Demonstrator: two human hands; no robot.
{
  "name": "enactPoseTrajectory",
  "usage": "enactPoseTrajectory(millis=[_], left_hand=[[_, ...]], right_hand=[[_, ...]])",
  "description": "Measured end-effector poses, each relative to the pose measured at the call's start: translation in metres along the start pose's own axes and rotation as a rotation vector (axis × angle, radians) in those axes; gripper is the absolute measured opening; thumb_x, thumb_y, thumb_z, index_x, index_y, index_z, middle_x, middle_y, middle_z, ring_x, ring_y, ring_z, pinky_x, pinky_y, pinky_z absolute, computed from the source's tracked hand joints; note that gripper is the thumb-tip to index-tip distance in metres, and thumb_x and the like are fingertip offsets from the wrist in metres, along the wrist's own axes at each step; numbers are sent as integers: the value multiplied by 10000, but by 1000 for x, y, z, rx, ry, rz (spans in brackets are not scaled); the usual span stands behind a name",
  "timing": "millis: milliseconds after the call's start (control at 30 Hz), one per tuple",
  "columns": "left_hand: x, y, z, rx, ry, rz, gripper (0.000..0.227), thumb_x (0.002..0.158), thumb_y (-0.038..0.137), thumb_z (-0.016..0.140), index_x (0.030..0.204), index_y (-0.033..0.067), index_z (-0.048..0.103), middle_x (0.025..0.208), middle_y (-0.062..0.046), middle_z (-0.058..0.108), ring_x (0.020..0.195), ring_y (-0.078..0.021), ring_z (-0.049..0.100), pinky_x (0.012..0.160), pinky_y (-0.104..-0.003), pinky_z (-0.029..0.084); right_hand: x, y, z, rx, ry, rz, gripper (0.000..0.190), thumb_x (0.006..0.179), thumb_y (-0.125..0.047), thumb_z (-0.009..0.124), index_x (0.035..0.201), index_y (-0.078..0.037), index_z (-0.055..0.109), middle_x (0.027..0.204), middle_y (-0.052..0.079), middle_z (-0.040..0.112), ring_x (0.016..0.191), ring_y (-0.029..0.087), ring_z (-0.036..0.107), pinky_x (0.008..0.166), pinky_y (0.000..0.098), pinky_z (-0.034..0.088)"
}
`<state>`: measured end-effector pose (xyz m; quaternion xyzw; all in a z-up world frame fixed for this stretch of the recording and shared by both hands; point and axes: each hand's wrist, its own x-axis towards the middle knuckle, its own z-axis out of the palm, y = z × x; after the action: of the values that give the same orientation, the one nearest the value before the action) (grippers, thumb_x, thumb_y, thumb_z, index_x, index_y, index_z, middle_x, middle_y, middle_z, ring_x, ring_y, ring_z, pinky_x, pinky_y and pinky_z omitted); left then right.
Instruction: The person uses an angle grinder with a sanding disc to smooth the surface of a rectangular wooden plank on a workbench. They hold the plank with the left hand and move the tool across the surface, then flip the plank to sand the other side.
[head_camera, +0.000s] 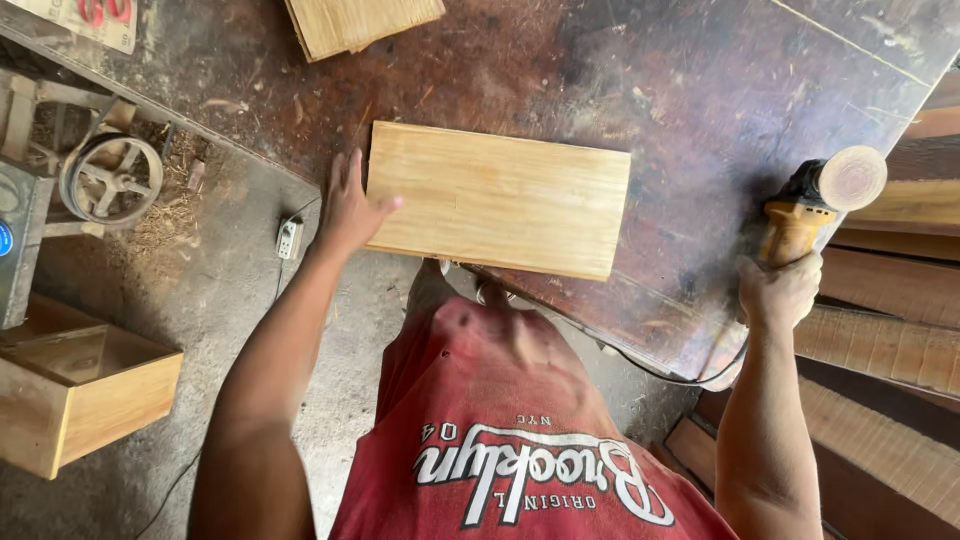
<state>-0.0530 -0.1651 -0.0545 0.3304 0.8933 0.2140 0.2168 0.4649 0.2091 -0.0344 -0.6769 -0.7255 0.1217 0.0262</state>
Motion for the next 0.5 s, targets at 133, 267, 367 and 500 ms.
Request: enactPoseTrajectory(millis=[133, 267, 367, 500], left_hand=[[46, 25, 15, 32, -117, -191, 1145, 706, 329, 929, 1591, 93, 243, 1585, -267, 233, 1455, -493, 218, 1181, -564, 230], [40, 40, 27, 52, -39, -28, 1052, 648, 283, 962, 1542, 137, 427, 1584, -212, 305, 1425, -459, 299, 1217, -524, 297], [54, 50, 33, 32, -135, 37, 978, 658, 275, 941, 1518, 141, 496, 1647, -163, 274, 1469, -432, 308, 1269, -477, 308], [71, 81, 76, 192, -61, 272, 935, 841, 434, 838, 1583, 120, 364, 1683, -253, 128, 1516, -497, 148, 1233, -568, 184]], right_hand=[[18, 3, -6, 203, -82, -18, 717, 808, -196, 906, 1331, 49, 482, 1174, 249, 653, 986, 355, 686, 861, 450, 584], [-36, 22, -30, 595, -235, 73, 606, 851, -175, 823, 1359, 33, 566, 1162, 167, 683, 976, 271, 692, 860, 420, 597], [-85, 17, -43, 1198, -387, 127, 655, 854, -207, 793, 1398, 32, 516, 1092, 156, 659, 916, 279, 677, 827, 441, 601], [-152, 23, -56, 1962, -481, 191, 791, 901, -227, 816, 1548, 30, 443, 1111, 208, 657, 941, 284, 684, 894, 436, 595]])
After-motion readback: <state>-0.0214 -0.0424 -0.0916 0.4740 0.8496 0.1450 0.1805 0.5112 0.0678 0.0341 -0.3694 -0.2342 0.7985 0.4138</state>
